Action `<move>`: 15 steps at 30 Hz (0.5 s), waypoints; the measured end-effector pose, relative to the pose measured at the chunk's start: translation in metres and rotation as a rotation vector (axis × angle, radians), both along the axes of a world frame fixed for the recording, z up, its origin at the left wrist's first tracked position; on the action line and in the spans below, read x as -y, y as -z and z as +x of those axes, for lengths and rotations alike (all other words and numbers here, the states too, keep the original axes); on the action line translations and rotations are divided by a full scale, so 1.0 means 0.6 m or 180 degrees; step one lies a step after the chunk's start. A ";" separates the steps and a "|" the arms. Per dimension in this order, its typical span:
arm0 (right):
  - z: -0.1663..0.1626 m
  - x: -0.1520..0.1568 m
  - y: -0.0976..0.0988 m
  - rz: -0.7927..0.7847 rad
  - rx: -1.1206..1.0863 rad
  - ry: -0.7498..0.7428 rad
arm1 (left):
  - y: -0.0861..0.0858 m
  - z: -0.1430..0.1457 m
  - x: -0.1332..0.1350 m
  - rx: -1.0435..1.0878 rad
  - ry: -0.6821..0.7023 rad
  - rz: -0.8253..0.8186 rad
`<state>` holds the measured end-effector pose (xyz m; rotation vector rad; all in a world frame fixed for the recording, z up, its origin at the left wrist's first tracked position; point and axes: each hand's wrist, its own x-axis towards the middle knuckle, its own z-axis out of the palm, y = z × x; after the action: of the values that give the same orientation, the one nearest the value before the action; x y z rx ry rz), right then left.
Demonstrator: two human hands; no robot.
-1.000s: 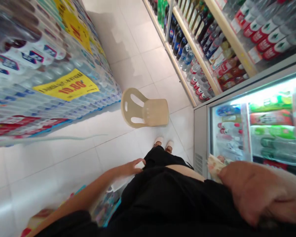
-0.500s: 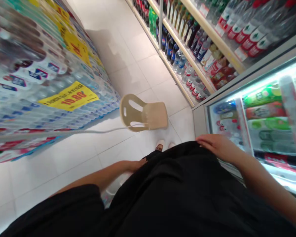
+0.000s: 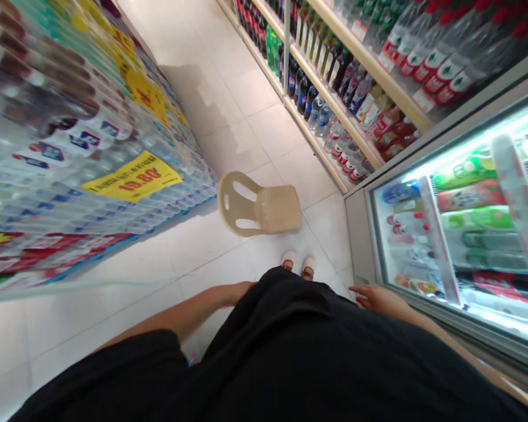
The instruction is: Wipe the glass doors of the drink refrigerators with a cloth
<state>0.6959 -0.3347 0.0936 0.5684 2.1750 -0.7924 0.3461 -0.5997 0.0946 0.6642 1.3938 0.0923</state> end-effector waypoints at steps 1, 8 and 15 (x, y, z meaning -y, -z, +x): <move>0.006 -0.003 0.001 0.0045 -0.0007 0.0054 | 0.001 0.001 -0.005 -0.0097 0.0093 0.0046; 0.024 -0.013 -0.015 0.0381 -0.0242 0.0498 | -0.030 -0.015 -0.062 -0.0718 0.0834 0.0388; 0.054 -0.053 -0.134 0.1187 -0.0722 0.1671 | -0.304 -0.029 -0.210 -0.0494 0.1011 0.2288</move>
<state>0.7282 -0.3028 0.1740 1.3339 2.4330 -0.7416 0.3287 -0.4735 0.2770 1.5078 1.3774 0.3014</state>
